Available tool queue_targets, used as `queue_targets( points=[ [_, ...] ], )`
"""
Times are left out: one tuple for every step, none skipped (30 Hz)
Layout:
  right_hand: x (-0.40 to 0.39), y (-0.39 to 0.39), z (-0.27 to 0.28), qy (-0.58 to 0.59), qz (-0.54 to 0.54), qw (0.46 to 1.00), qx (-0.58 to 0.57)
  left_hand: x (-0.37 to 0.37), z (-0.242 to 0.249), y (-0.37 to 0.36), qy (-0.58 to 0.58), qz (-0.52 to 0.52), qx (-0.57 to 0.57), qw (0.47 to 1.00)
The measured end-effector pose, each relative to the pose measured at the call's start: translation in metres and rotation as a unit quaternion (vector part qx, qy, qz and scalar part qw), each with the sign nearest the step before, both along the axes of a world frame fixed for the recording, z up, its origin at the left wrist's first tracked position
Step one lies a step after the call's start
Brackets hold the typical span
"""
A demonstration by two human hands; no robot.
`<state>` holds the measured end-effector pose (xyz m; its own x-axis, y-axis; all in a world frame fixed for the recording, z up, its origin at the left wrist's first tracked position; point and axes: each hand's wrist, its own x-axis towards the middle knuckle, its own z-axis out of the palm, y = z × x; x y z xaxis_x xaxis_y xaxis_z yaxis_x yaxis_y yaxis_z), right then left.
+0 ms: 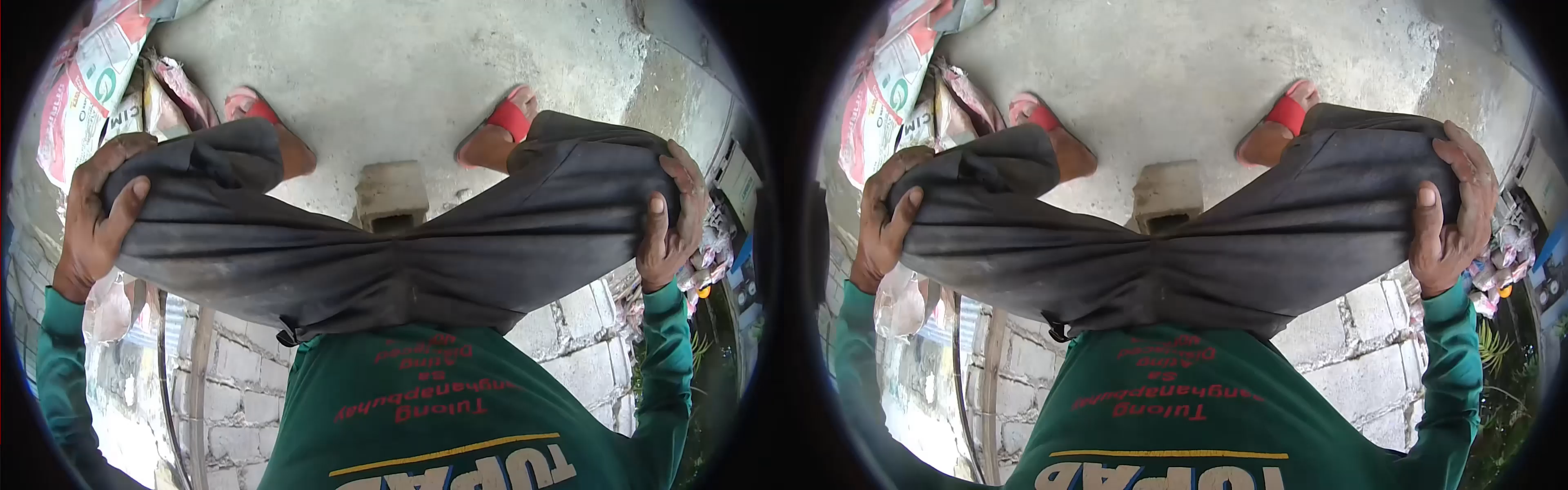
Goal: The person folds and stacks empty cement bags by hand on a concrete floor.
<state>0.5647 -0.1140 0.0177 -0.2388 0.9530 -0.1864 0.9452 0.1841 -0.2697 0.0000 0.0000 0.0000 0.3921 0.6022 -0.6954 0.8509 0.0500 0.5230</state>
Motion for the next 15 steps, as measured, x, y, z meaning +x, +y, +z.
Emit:
queue_targets(
  points=[
    [-0.003, 0.002, -0.001, 0.0, 0.007, 1.0, 0.021, 0.002, 0.005, 0.0, -0.012, 0.01, 0.003, 1.0],
    [-0.008, 0.004, 0.0, 0.001, 0.015, 0.999, 0.039, 0.005, 0.012, -0.002, -0.023, 0.02, 0.003, 1.0],
    [-0.014, -0.004, -0.015, -0.013, 0.015, 0.997, 0.078, 0.008, -0.011, -0.012, -0.037, 0.018, 0.042, 0.998],
    [-0.022, -0.004, -0.013, -0.014, 0.004, 0.997, 0.07, 0.013, -0.01, -0.013, -0.041, 0.042, 0.014, 0.998],
    [-0.029, 0.0, -0.014, -0.014, -0.007, 0.996, 0.085, 0.015, -0.008, -0.009, -0.047, 0.063, 0.009, 0.997],
    [-0.035, 0.002, -0.022, 0.016, -0.018, 0.993, 0.118, 0.014, -0.008, -0.008, -0.056, 0.072, 0.023, 0.996],
    [-0.042, 0.006, -0.026, 0.006, -0.039, 0.989, 0.14, 0.016, -0.01, -0.004, -0.061, 0.066, 0.026, 0.996],
    [-0.051, -0.001, -0.023, 0.026, -0.054, 0.99, 0.128, 0.013, -0.013, -0.009, -0.073, 0.099, -0.024, 0.992],
    [-0.054, 0.003, -0.023, 0.042, -0.068, 0.986, 0.146, 0.009, -0.018, -0.002, -0.094, 0.128, -0.044, 0.986],
    [-0.051, 0.007, -0.022, 0.032, -0.057, 0.984, 0.165, 0.006, -0.019, 0.009, -0.097, 0.098, -0.029, 0.99],
    [-0.05, 0.002, -0.019, 0.025, -0.045, 0.986, 0.156, 0.0, -0.021, 0.005, -0.09, 0.077, -0.042, 0.992],
    [-0.047, 0.003, -0.016, 0.042, -0.057, 0.988, 0.141, -0.005, -0.023, -0.002, -0.092, 0.147, -0.09, 0.981],
    [-0.044, 0.001, -0.009, 0.045, -0.048, 0.986, 0.153, -0.012, -0.025, 0.0, -0.098, 0.218, -0.134, 0.962],
    [-0.034, 0.008, -0.006, 0.088, -0.084, 0.99, 0.073, -0.016, -0.023, -0.002, -0.105, 0.236, -0.131, 0.957],
    [-0.026, 0.015, -0.004, 0.13, -0.112, 0.985, -0.014, -0.02, -0.022, -0.01, -0.112, 0.258, -0.13, 0.951]
  ],
)
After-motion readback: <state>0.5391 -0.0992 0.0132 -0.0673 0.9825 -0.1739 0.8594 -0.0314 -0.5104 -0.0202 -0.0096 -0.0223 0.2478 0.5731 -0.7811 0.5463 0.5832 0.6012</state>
